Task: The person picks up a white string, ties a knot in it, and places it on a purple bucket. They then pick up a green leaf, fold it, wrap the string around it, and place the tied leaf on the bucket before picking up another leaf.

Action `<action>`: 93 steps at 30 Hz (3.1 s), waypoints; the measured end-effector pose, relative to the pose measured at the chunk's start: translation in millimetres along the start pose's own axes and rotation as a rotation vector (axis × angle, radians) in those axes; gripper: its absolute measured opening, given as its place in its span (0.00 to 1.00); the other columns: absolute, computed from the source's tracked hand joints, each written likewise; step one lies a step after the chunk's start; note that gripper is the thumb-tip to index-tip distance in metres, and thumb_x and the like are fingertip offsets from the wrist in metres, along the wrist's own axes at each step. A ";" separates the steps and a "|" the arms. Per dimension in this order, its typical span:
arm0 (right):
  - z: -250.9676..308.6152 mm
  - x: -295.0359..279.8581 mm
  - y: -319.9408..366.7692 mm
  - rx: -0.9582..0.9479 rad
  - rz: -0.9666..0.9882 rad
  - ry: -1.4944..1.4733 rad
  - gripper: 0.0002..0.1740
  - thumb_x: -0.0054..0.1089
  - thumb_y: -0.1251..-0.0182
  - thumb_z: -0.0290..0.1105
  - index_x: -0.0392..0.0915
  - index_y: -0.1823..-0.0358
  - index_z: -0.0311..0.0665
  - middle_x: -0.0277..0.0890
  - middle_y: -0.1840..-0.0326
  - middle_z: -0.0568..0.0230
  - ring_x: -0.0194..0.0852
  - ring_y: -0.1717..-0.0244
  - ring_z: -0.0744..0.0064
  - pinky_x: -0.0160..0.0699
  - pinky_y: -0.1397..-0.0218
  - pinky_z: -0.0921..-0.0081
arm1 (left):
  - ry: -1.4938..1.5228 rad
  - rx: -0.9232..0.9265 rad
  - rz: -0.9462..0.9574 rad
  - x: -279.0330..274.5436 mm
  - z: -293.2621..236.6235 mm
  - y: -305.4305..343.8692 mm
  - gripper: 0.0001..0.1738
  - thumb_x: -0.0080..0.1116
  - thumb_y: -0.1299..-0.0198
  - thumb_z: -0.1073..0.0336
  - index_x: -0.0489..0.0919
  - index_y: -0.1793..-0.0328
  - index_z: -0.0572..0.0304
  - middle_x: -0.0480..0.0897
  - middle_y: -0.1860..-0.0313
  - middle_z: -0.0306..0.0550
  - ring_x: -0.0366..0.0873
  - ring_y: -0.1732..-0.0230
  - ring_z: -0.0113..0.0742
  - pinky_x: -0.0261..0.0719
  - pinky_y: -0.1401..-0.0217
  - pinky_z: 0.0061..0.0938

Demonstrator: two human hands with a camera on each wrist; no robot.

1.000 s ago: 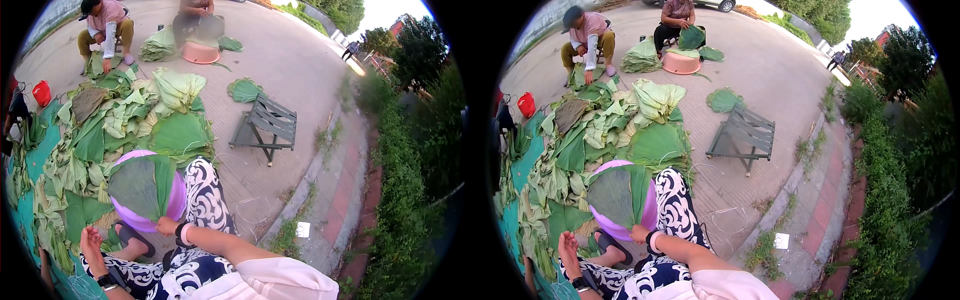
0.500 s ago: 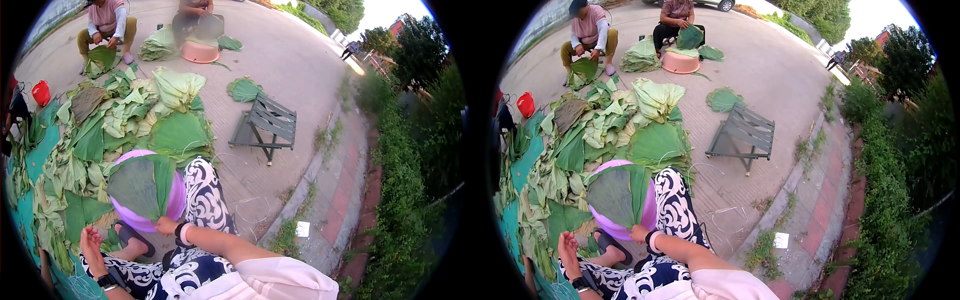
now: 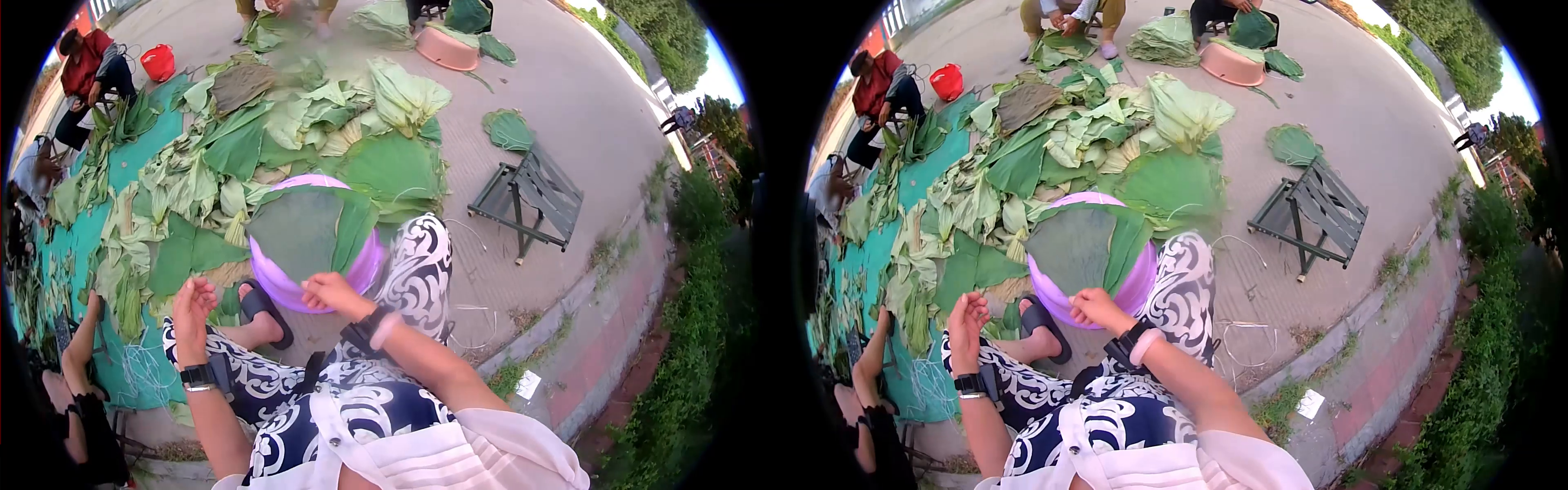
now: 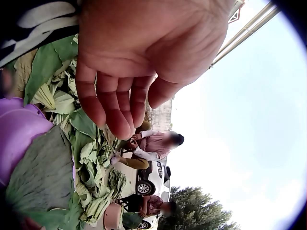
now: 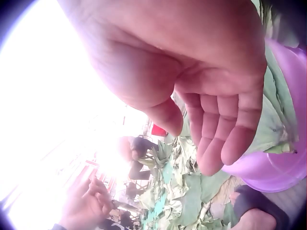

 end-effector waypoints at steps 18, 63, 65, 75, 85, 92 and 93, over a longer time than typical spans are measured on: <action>122.8 -288.1 149.7 -0.406 -0.769 -0.178 0.16 0.55 0.28 0.37 0.78 0.51 0.32 0.83 0.62 0.60 0.80 0.68 0.77 0.76 0.64 0.81 | -0.144 -0.026 -0.093 4.1 1.7 -0.2 0.17 0.51 0.29 0.56 0.77 0.50 0.66 0.82 0.59 0.45 0.79 0.63 0.28 0.79 0.56 0.25; -79.7 -476.2 -107.5 0.089 -0.885 -0.337 0.18 0.58 0.36 0.31 0.73 0.48 0.30 0.76 0.53 0.57 0.84 0.61 0.61 0.81 0.69 0.72 | -1.716 0.247 -0.478 -12.9 -54.3 -10.7 0.20 0.47 0.27 0.58 0.74 0.38 0.64 0.76 0.40 0.53 0.74 0.40 0.47 0.71 0.40 0.33; -83.7 -479.5 -108.8 0.086 -0.907 -0.338 0.17 0.59 0.36 0.32 0.74 0.49 0.30 0.76 0.55 0.57 0.84 0.62 0.62 0.81 0.70 0.72 | -1.727 0.256 -0.471 -13.4 -54.3 -10.6 0.20 0.47 0.27 0.59 0.74 0.38 0.65 0.76 0.41 0.53 0.74 0.41 0.47 0.72 0.40 0.33; 4.6 -358.7 -120.5 0.084 -0.425 -0.031 0.15 0.61 0.35 0.38 0.79 0.55 0.33 0.81 0.64 0.64 0.80 0.70 0.73 0.76 0.66 0.79 | -1.718 0.263 -0.449 -8.9 -54.2 -13.1 0.19 0.47 0.27 0.60 0.75 0.39 0.65 0.77 0.41 0.53 0.75 0.41 0.46 0.72 0.41 0.33; -1.0 -282.4 -160.7 0.107 -0.010 0.318 0.15 0.66 0.37 0.41 0.81 0.61 0.35 0.79 0.70 0.68 0.75 0.73 0.79 0.75 0.69 0.79 | -1.711 0.249 -0.448 -0.8 -54.4 -14.3 0.16 0.47 0.28 0.63 0.76 0.44 0.68 0.79 0.43 0.52 0.75 0.40 0.45 0.69 0.36 0.32; 33.0 -254.4 -142.3 0.052 0.119 0.051 0.11 0.62 0.33 0.36 0.81 0.60 0.35 0.78 0.71 0.71 0.73 0.74 0.81 0.74 0.68 0.83 | -1.709 0.256 -0.431 -6.4 -53.6 -13.7 0.17 0.48 0.28 0.62 0.76 0.44 0.68 0.78 0.42 0.53 0.75 0.42 0.47 0.71 0.39 0.33; 34.4 -253.4 -140.3 0.052 0.114 0.022 0.11 0.62 0.33 0.37 0.81 0.61 0.35 0.78 0.71 0.70 0.74 0.74 0.81 0.74 0.67 0.82 | -1.703 0.252 -0.436 -6.9 -53.8 -13.6 0.17 0.48 0.28 0.62 0.76 0.44 0.68 0.78 0.42 0.53 0.76 0.42 0.47 0.71 0.40 0.33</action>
Point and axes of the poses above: each hand's wrist, its own y-axis away from the middle knuckle, its own x-axis out of the palm, z = x × y, the point moved 6 cm from there along -y, towards the middle knuckle
